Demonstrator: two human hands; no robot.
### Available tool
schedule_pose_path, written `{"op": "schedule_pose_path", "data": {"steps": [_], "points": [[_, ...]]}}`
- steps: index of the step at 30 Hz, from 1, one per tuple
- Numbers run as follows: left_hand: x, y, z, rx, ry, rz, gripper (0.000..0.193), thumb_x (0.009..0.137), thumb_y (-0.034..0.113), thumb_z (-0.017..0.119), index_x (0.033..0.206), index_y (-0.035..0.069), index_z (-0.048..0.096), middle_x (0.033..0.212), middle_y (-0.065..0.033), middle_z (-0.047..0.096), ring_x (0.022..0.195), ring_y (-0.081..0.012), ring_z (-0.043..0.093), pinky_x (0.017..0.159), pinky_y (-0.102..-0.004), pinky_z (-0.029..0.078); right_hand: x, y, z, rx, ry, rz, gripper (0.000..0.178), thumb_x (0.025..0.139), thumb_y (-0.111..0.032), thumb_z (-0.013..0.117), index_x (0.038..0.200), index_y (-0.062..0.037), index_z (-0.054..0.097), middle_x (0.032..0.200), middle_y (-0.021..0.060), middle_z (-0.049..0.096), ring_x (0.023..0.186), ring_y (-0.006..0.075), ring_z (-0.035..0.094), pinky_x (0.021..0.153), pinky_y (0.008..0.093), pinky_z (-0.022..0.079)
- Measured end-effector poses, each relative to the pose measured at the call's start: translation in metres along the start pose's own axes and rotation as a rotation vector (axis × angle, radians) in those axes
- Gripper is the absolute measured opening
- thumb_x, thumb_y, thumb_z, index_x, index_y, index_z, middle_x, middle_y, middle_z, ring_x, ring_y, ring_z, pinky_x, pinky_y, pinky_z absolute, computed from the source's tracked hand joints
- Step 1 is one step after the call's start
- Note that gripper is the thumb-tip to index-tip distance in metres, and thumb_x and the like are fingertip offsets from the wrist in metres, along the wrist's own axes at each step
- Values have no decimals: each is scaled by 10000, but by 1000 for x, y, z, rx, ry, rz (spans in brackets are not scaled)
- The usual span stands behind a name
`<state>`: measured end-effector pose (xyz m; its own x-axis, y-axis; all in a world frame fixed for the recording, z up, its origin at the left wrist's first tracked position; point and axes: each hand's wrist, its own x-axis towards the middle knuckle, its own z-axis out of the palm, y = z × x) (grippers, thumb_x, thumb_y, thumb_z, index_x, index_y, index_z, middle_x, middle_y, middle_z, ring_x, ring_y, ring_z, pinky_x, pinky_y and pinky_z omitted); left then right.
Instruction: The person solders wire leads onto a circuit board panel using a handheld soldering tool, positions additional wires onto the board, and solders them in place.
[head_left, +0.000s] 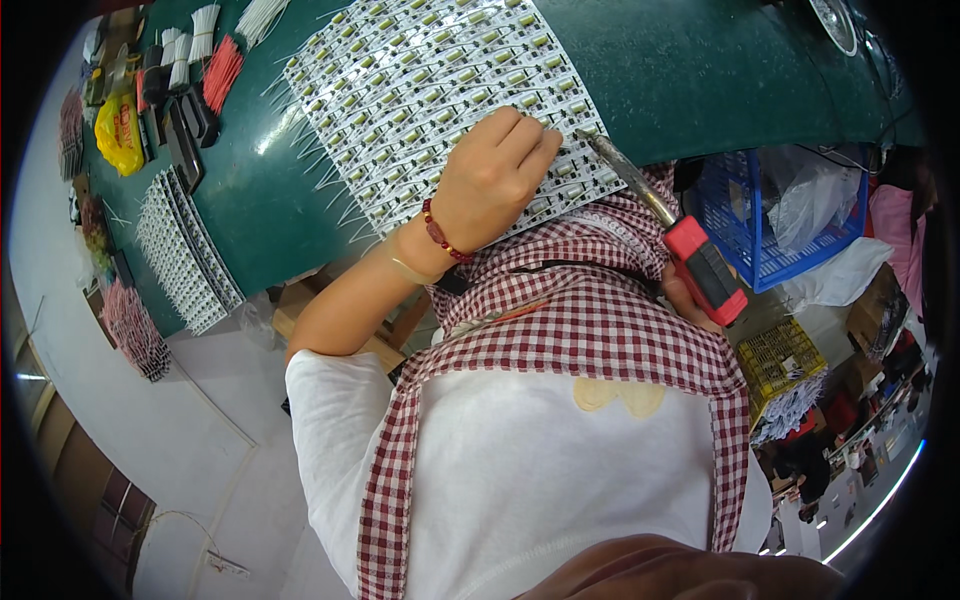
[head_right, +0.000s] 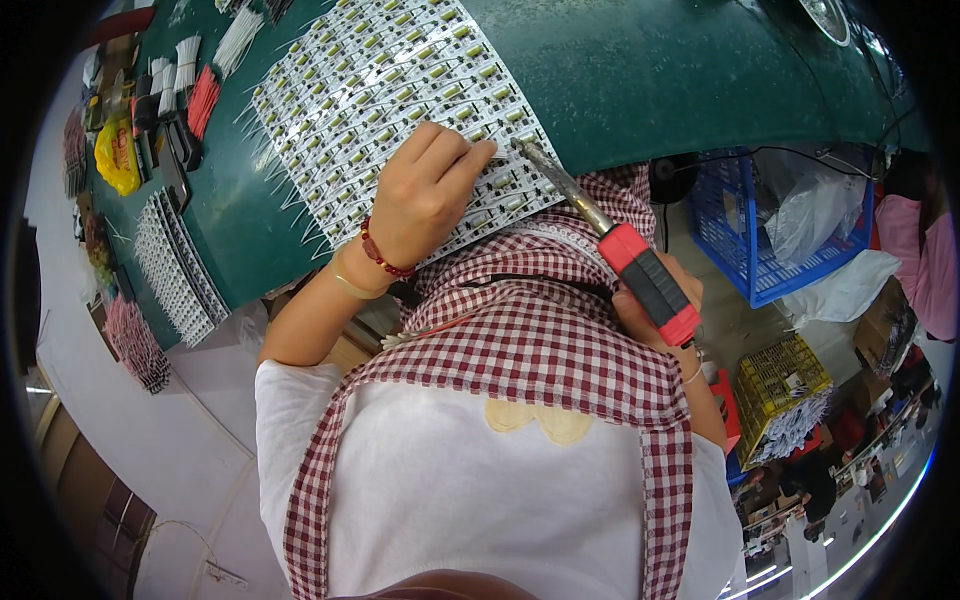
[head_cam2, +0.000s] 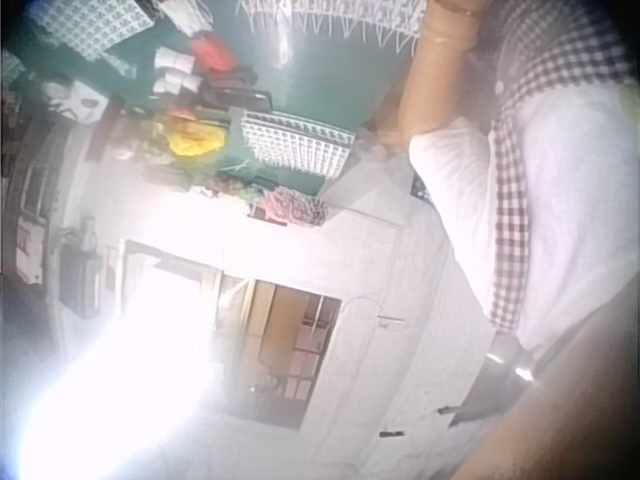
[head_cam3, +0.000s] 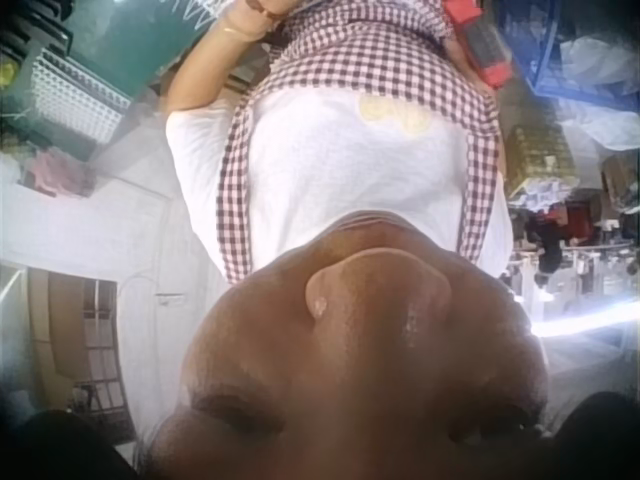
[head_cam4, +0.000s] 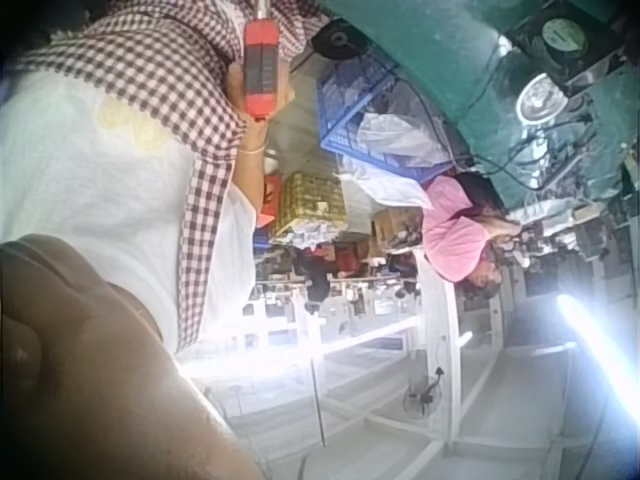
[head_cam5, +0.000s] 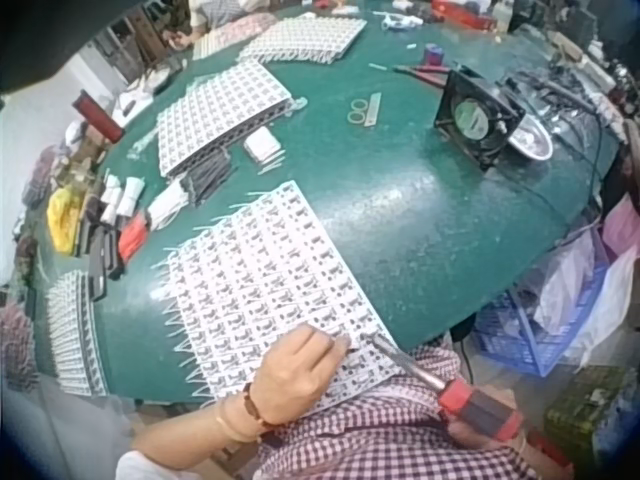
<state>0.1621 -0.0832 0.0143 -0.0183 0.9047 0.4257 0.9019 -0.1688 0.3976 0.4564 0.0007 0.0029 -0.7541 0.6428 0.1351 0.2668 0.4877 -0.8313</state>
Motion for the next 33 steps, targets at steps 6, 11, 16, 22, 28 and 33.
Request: {"op": "schedule_pose_path", "data": {"steps": [6,11,16,22,28,33], "points": [[1,0,0,-5,13,11,337,596,-65,612,928,-31,658,728,-72,506,686,-219,505,571,-312,438,6,-6,2,105,67,-26,231,686,-142,750,863,-26,656,765,98,619,570,231,603,483,321,450],[1,0,-2,0,-15,14,332,600,-58,612,929,-34,651,734,-76,500,694,-226,504,587,-321,444,7,-6,5,-245,75,-166,238,687,-142,746,862,-13,649,755,96,614,561,229,596,474,313,442],[2,2,-3,18,-43,21,327,604,-52,608,928,-35,650,742,-77,494,699,-229,500,598,-324,448,-17,17,15,-156,226,-248,222,655,-23,720,859,7,639,777,123,634,595,269,622,494,329,479],[2,2,-5,43,-68,24,297,636,-25,621,931,-25,655,755,-71,502,727,-220,518,618,-327,451,-40,26,0,-127,3,54,236,662,28,694,894,10,649,794,143,645,634,300,635,525,335,495],[4,9,-8,205,-94,-16,216,684,22,649,899,39,668,763,-31,528,761,-190,546,649,-320,423,-29,19,-4,104,-45,91,240,672,12,705,906,-7,658,807,130,653,667,281,650,565,321,502],[6,15,-13,241,67,-83,228,669,21,656,890,75,673,743,-17,526,728,-189,544,625,-320,409,-51,35,5,-32,40,143,243,671,11,709,909,-16,663,836,124,660,685,272,657,584,315,506]]}}
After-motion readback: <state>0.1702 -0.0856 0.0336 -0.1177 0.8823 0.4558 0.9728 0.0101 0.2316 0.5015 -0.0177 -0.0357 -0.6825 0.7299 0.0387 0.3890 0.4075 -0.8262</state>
